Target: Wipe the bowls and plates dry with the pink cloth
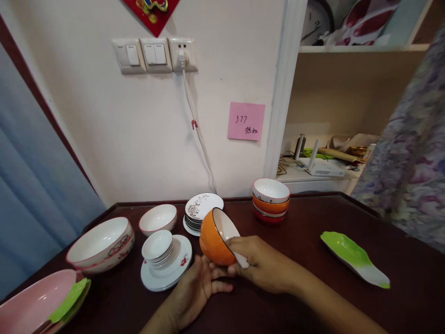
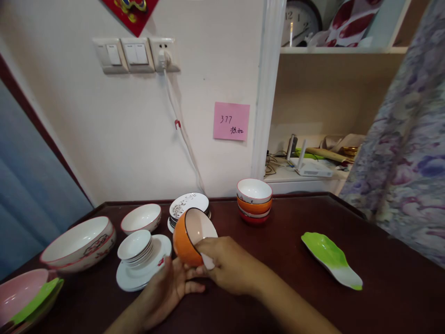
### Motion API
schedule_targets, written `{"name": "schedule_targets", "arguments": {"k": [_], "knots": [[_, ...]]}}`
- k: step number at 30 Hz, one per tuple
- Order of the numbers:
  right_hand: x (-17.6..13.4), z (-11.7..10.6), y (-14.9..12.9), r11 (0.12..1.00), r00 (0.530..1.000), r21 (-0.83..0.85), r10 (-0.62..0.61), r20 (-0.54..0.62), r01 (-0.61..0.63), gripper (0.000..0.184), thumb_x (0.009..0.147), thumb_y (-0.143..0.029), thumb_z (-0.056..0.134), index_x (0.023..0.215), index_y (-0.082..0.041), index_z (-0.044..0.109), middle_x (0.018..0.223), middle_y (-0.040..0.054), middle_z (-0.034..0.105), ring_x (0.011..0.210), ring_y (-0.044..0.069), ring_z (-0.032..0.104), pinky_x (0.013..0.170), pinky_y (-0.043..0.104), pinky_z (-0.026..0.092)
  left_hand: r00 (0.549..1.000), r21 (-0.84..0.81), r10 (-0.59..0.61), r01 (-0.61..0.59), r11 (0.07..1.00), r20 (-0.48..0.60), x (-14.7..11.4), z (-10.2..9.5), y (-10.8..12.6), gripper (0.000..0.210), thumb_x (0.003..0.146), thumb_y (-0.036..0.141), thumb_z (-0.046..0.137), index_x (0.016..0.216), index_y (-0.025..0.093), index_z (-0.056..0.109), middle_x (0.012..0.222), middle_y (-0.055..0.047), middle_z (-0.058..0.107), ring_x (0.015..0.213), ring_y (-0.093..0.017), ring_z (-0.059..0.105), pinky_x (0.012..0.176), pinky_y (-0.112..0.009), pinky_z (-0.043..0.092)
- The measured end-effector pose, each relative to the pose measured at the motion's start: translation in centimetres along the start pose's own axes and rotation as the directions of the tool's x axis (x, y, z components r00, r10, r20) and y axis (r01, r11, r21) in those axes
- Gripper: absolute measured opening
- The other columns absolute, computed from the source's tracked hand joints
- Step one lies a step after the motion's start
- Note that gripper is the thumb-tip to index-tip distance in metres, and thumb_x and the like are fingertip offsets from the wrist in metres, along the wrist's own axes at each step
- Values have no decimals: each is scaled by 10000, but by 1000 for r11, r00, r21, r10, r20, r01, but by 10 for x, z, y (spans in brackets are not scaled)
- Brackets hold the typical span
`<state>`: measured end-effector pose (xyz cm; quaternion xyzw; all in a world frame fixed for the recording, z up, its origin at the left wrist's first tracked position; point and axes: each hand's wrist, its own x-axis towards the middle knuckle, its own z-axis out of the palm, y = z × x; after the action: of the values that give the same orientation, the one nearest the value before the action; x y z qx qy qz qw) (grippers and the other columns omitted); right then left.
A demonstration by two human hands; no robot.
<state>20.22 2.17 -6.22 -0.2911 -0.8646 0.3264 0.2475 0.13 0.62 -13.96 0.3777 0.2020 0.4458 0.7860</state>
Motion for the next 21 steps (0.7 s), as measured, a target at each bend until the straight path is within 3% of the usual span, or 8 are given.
{"name": "schedule_targets", "arguments": {"k": [3,6,9,11,14,16,18,21], "knots": [[1,6,2,988,998,149,36,-44,-29,134,877,-278,573,918,-166,634,927,31,651,800,157,572,729,252,450,993,53,107,-104,993,-50,-2,3,-2,728,709,229,763,1363,315,457,1377,-83,535,1222,-282,511,965,-410,437],[2,10,4,979,1000,205,18,-13,-15,214,862,-367,610,935,-167,633,888,10,635,779,152,553,708,240,444,978,52,164,-159,986,-125,-4,4,-4,888,659,99,768,1411,355,372,1372,-70,547,1229,-274,513,1000,-386,403],[2,8,4,986,994,168,-39,101,21,251,789,-322,704,999,-206,631,988,-11,657,885,169,596,936,323,405,982,18,141,-140,990,-123,-4,1,-6,639,756,248,719,1347,280,479,1232,-97,648,1107,-276,603,926,-391,459],[0,4,1,997,987,36,-70,144,66,234,761,-209,714,982,-228,640,1073,-14,662,1029,200,592,1102,422,223,989,-20,85,-88,996,-119,-2,-1,-5,462,852,454,580,1230,188,589,1076,-138,708,969,-275,662,816,-387,509],[-1,1,-3,988,989,-123,-84,120,98,181,783,-101,617,911,-227,643,1032,-4,672,1077,204,575,1139,469,91,994,-77,-10,1,997,-111,2,-2,-3,670,875,652,330,1064,99,658,854,-175,727,755,-255,692,666,-366,527],[0,1,-4,993,996,-93,-64,65,69,87,823,-141,583,855,-209,626,901,-7,664,921,178,603,1115,448,189,996,-95,-35,28,995,-77,2,-2,-1,748,844,712,280,1026,97,665,793,-161,712,676,-233,678,635,-364,523],[0,3,-4,998,1000,62,-1,-2,1,68,863,-235,574,823,-188,602,821,-7,633,771,153,580,982,381,376,999,-51,-30,28,998,-32,1,-2,0,664,824,693,402,1041,123,663,844,-138,702,707,-221,666,663,-368,523],[2,8,-1,931,994,360,88,-70,-57,187,887,-348,569,849,-166,584,788,-4,590,692,133,521,687,256,441,999,80,25,-23,997,-31,-1,1,-1,534,730,362,748,1223,239,584,1170,-108,638,999,-248,618,826,-380,500]]}}
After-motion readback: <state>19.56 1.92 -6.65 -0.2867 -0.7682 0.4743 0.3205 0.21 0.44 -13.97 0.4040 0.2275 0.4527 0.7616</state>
